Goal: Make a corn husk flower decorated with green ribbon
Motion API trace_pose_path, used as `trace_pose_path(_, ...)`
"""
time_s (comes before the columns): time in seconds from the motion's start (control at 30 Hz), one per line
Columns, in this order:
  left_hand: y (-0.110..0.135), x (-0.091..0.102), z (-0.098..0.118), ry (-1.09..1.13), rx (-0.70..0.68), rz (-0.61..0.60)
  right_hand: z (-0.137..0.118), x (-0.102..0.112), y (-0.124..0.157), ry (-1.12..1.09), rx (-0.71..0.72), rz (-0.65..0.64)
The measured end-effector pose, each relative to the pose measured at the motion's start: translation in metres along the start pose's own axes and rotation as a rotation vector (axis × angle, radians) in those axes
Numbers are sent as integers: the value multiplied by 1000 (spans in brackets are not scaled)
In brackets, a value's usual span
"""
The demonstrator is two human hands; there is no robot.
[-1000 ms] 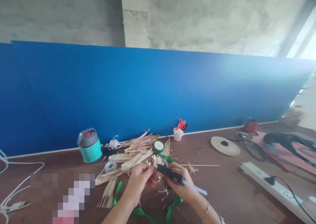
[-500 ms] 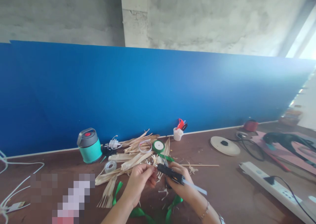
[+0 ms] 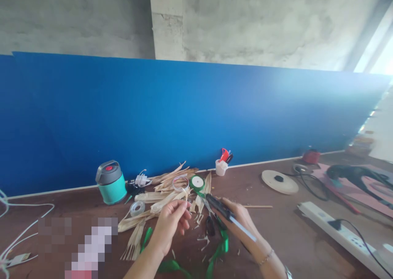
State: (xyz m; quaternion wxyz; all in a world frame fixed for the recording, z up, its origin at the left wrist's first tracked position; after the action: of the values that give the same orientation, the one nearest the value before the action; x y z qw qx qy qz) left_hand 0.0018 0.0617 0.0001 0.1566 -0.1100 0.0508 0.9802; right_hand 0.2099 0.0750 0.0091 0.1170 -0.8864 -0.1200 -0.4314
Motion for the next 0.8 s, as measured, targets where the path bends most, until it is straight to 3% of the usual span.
trace_pose_path(0.1,0,7,4,37,-52,38,32,16,1,234,-213,-40)
trace_pose_path(0.27,-1,12,5,38,-82,65,47,23,4,238,-205,-86)
trace_pose_path(0.43,0,9,10,-209,-87,39,5,-3,6,235,16,-255)
trace_pose_path(0.53,11,5,33,-534,-241,71,-16,-14,6,286,67,-269)
trace_pose_path(0.6,21,-5,50,-712,-373,20,-25,-18,4,310,75,-236)
trace_pose_path(0.7,28,-18,60,-812,-412,-68,-40,-23,5,311,103,-214)
trace_pose_path(0.8,26,-20,60,-830,-393,-116,-62,-30,14,241,213,-317)
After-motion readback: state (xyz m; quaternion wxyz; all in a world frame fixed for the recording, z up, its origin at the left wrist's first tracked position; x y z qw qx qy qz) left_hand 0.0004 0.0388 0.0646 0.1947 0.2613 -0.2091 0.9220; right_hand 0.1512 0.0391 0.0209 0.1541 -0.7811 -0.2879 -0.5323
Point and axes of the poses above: each hand's wrist, its own y-axis away from the middle knuckle, its own x-axis out of the back of the hand, z = x × y, the point moved 7 cm from there along -y, towards the middle knuckle, and after that the axes turned 15 degrees about -z, right-handed, at the moved point
